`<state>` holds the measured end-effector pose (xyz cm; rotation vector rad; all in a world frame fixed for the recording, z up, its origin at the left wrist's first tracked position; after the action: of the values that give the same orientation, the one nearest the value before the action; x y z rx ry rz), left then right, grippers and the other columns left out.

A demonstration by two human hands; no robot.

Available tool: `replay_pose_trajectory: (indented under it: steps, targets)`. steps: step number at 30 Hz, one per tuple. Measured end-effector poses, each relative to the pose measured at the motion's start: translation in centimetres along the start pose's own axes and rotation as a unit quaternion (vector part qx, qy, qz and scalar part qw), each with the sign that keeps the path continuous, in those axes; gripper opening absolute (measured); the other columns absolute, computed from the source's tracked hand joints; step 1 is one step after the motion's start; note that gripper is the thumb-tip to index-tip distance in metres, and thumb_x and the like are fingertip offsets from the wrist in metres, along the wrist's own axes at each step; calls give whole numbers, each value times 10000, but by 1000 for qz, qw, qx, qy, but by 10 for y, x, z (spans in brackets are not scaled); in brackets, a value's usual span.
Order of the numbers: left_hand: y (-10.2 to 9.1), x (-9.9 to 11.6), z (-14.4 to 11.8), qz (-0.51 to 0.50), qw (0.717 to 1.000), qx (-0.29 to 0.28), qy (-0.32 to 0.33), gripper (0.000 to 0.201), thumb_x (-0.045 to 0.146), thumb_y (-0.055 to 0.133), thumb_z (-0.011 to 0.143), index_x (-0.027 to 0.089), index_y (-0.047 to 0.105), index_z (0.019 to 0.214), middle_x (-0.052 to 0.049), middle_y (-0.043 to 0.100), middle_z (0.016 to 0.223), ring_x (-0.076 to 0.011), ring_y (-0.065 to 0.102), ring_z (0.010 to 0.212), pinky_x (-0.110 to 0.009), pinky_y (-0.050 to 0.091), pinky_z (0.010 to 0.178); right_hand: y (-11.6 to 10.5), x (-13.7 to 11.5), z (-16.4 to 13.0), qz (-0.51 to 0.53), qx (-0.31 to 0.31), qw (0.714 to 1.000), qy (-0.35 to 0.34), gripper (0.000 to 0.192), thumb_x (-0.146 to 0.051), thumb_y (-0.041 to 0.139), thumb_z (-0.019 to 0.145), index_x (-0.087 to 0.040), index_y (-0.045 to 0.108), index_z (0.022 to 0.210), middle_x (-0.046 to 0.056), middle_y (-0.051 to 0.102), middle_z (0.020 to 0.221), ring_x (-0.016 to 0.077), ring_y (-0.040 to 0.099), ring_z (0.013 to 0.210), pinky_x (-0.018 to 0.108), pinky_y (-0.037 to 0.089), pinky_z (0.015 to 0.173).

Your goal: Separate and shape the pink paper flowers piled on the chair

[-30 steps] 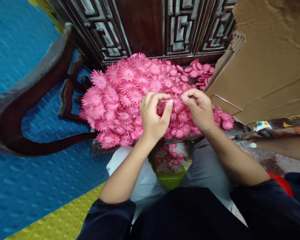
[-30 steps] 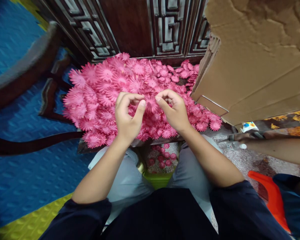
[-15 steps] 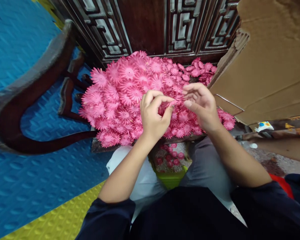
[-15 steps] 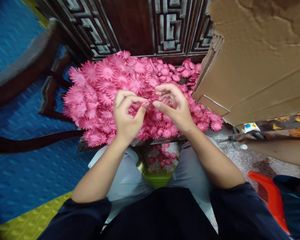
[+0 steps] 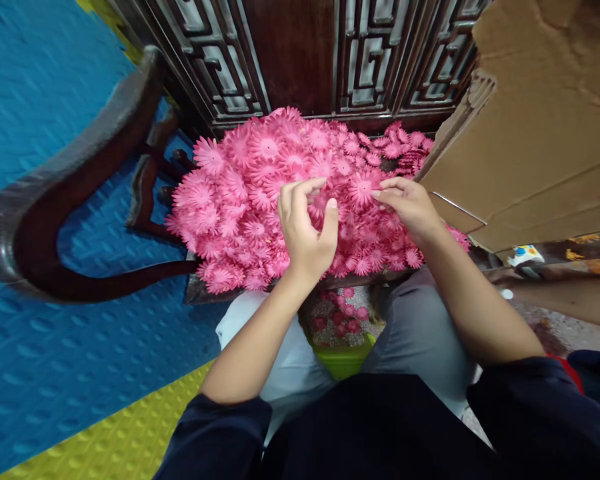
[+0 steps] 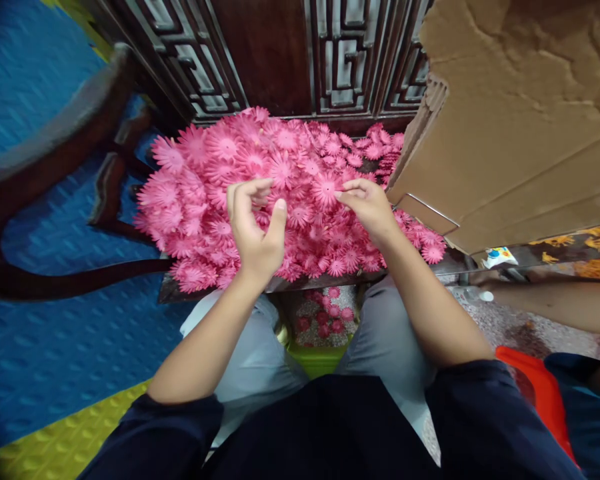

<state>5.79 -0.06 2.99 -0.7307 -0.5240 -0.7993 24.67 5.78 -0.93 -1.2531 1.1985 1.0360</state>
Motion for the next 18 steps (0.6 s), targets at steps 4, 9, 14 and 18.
replay_pose_trajectory:
  steps: [4,9,14,18]
  targets:
    - [-3,-2,0,6,1000,26,-3,174,249,521,822,194,540,986,-54,561,962,-172,513,937,-331,423,874,0,4,5,-60,34,997,-26,203,-275,713,621,-191,566,733,-11,568,680,117,532,649,335,461,739]
    - [1,9,-4,10,1000,18,-6,124,222,536,788,197,593,894,-56,549,927,-189,508,950,-339,407,880,-8,0,8,-77,124,988,-47,37,-220,564,727,-192,568,751,21,598,799,136,578,783,354,472,842]
    - [12,16,-14,-8,1000,-12,0,121,285,516,809,214,612,832,-43,554,889,-192,513,907,-349,395,864,-29,-1,14,-95,181,976,-69,86,-223,510,750,-194,575,800,20,606,806,135,592,788,354,487,828]
    - [24,25,-24,-8,995,-101,13,107,245,513,809,204,611,821,-34,585,864,-187,527,867,-347,394,810,-39,3,39,-137,180,969,-104,96,-238,498,757,-189,579,776,24,613,804,143,594,767,364,495,799]
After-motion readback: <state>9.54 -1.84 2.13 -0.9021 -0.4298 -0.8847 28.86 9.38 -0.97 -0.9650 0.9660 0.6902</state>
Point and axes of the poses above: each hand's wrist, its own z-axis towards the middle knuckle, its own y-axis out of the palm, x = y × z, the point moved 4 cm from there along z, towards the middle knuckle
